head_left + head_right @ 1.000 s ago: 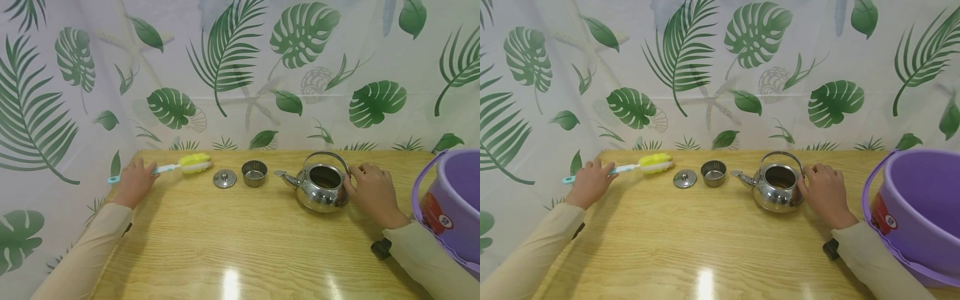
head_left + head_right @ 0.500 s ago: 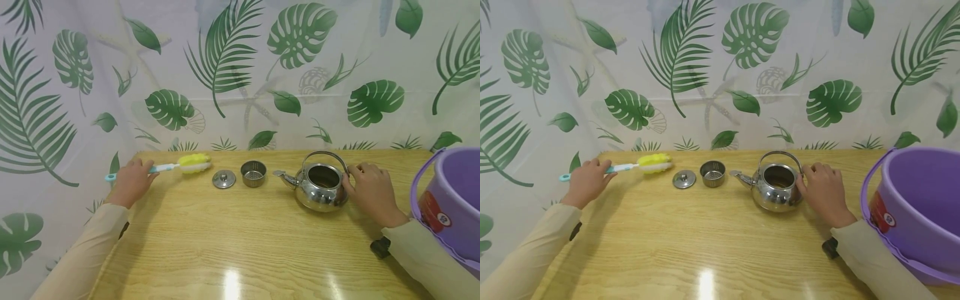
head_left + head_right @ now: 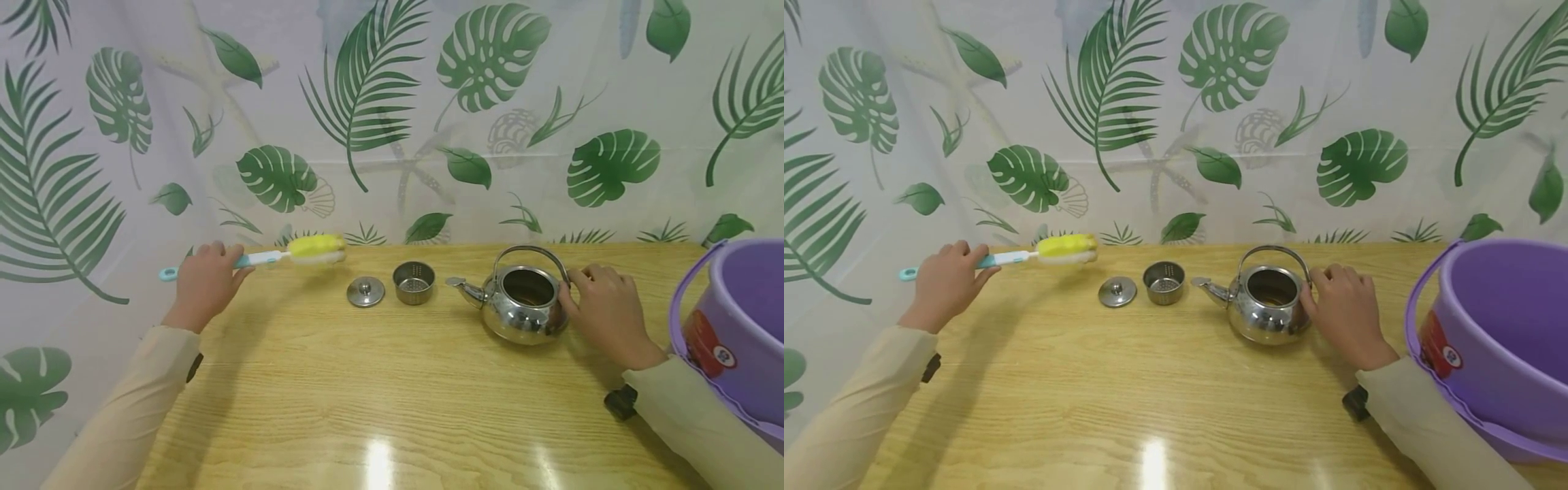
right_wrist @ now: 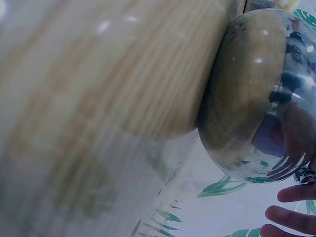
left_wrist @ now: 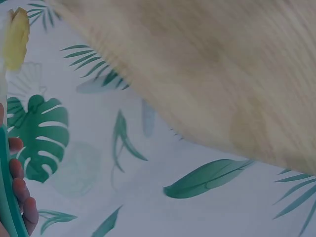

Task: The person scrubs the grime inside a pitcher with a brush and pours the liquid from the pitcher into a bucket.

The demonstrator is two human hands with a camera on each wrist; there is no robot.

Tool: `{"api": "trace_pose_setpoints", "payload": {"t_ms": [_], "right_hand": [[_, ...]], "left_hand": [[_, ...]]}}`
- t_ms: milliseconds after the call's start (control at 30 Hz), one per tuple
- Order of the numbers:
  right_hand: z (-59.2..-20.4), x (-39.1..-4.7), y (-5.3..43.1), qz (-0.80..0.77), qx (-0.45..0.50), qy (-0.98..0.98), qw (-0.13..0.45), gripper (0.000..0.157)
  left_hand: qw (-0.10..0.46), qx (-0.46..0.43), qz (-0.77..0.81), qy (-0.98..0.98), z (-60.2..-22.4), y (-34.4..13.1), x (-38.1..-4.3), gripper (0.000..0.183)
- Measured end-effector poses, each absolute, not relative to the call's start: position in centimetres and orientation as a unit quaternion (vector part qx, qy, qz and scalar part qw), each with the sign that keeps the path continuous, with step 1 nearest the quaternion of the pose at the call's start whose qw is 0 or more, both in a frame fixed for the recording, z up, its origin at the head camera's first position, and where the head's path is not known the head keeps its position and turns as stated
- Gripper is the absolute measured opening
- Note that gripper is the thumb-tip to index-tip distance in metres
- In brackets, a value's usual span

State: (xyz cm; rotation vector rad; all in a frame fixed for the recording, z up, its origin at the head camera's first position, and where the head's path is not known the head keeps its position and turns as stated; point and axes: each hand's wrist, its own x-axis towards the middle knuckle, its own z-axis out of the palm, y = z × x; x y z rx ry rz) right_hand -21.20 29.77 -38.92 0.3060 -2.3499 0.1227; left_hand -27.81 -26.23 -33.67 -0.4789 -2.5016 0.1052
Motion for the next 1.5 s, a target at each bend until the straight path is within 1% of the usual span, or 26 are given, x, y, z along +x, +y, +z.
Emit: {"api": "trace_pose_setpoints", "payload": {"t_ms": [233,467,833,1200,1500], "right_hand": [[-38.8,-21.0,29.7,0.05,0.118,-0.919,0.373,0.02],[-38.9,-21.1,29.7,0.05,0.117,-0.919,0.374,0.021],[-39.2,-21.1,29.7,0.044,0.119,-0.918,0.376,0.02],[-39.1,-21.1,29.6,0.044,0.118,-0.918,0.377,0.02],[-39.2,-21.1,29.8,0.043,0.118,-0.918,0.377,0.02]], "left_hand": [[0.321,-0.199,0.02,-0.926,-31.6,-24.6,-27.4,0.028],[0.327,-0.228,0.018,-0.917,-29.6,-21.7,-26.7,0.029],[0.336,-0.264,0.008,-0.904,-27.9,-16.0,-25.9,0.031],[0.336,-0.301,-0.004,-0.892,-27.2,-10.6,-26.0,0.03],[0.332,-0.333,-0.003,-0.883,-27.4,-6.7,-26.4,0.031]]}}
